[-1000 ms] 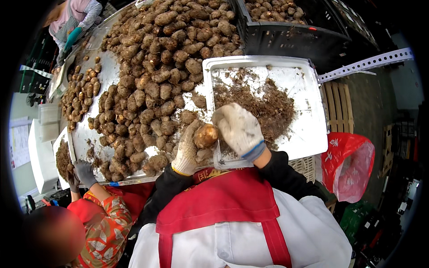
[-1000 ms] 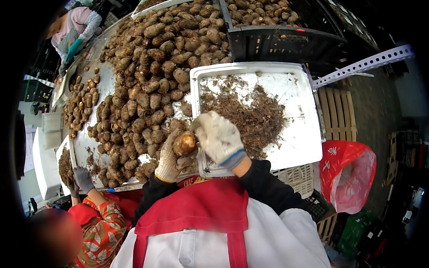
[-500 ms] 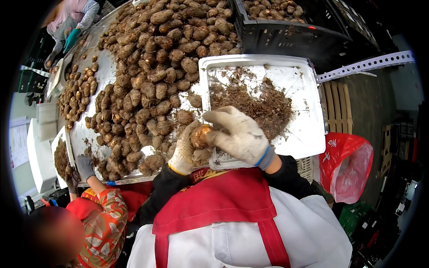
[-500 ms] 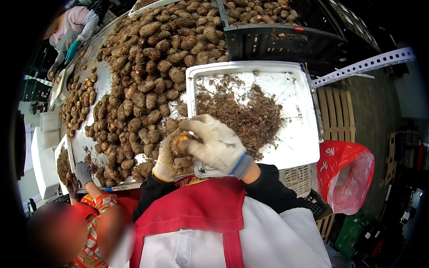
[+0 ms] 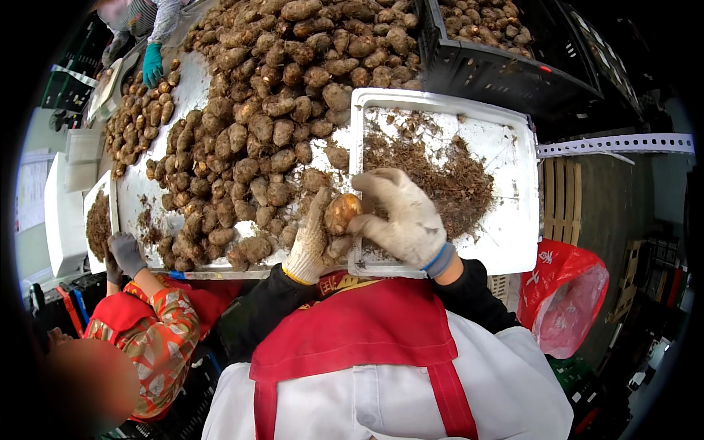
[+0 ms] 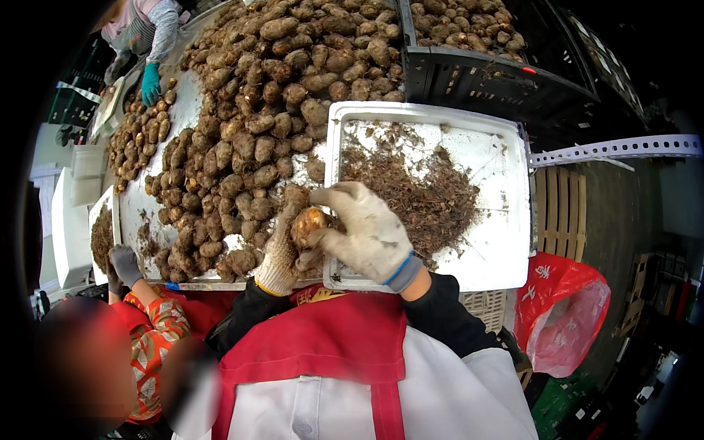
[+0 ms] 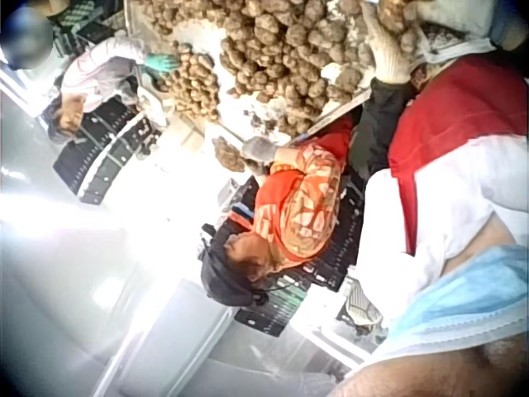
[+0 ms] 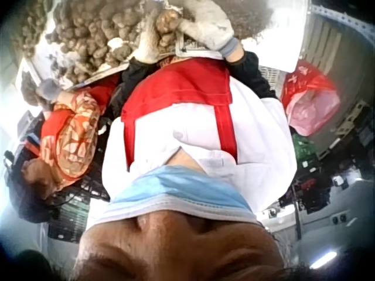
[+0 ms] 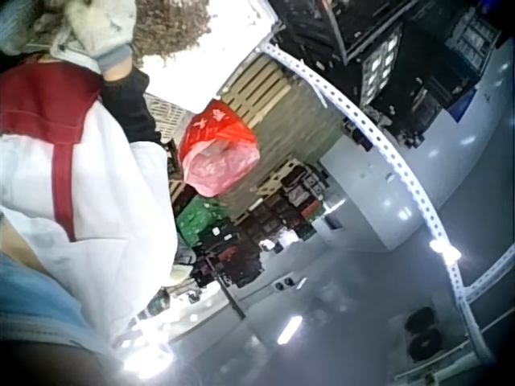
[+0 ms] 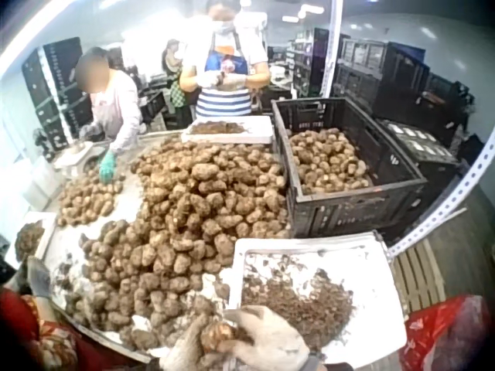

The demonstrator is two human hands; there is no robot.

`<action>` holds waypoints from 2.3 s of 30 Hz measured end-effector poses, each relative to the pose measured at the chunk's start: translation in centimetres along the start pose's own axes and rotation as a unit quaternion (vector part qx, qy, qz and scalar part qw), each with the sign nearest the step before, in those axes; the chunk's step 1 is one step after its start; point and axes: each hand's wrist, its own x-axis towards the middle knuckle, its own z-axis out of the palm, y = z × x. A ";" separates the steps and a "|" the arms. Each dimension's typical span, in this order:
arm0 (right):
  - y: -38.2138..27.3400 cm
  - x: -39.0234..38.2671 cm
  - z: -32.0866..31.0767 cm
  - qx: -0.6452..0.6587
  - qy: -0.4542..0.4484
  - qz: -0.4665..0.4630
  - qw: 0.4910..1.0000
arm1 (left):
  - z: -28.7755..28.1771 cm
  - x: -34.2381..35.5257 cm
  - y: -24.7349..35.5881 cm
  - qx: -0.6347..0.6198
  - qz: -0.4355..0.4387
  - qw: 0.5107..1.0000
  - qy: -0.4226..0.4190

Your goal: The person peels the outer skin off brown root vegetables using a small knife. They hold the vegetable in one hand and scrape the skin away with the other, placing the peeled items into a white tray. The process is repeated continuously for multiple vegetables.

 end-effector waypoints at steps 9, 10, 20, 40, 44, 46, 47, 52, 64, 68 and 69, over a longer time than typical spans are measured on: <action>2.6 -1.0 2.0 -0.076 -0.021 -0.101 0.992 | -1.5 0.7 -0.5 -0.273 -0.129 0.953 -0.040; 3.1 -1.2 1.8 -0.062 -0.030 -0.081 0.994 | -2.8 1.0 -1.2 -0.291 -0.121 0.946 -0.074; 1.7 0.2 1.4 -0.108 -0.136 0.026 0.984 | -1.4 0.8 -2.8 -0.209 -0.022 0.978 0.017; 1.3 -1.6 3.6 -0.147 -0.097 -0.077 0.981 | -4.5 1.9 -4.9 -0.271 0.020 0.961 -0.051; 3.2 -2.5 2.2 -0.142 -0.097 -0.039 0.984 | -2.9 1.6 -3.2 -0.294 -0.005 0.954 -0.056; 3.4 -2.5 1.3 -0.115 -0.045 -0.022 0.992 | -4.0 2.3 -3.3 -0.325 -0.038 0.940 -0.096; 3.6 -2.6 0.9 -0.108 -0.039 -0.021 0.993 | -4.2 2.4 -3.3 -0.338 -0.057 0.932 -0.117; 3.8 -2.0 0.5 -0.122 -0.090 -0.035 0.988 | -4.8 1.9 -2.7 -0.348 -0.049 0.914 -0.202; 0.0 -0.7 2.3 -0.054 -0.072 0.019 0.996 | -3.1 -0.9 -0.6 -0.330 0.022 0.937 -0.114; 0.1 -0.1 2.9 -0.073 -0.062 -0.015 0.995 | -2.7 -1.4 -0.8 -0.291 0.058 0.953 -0.060; 0.2 0.0 2.7 -0.058 -0.072 -0.015 0.996 | -2.8 -1.4 -0.7 -0.271 0.067 0.958 -0.060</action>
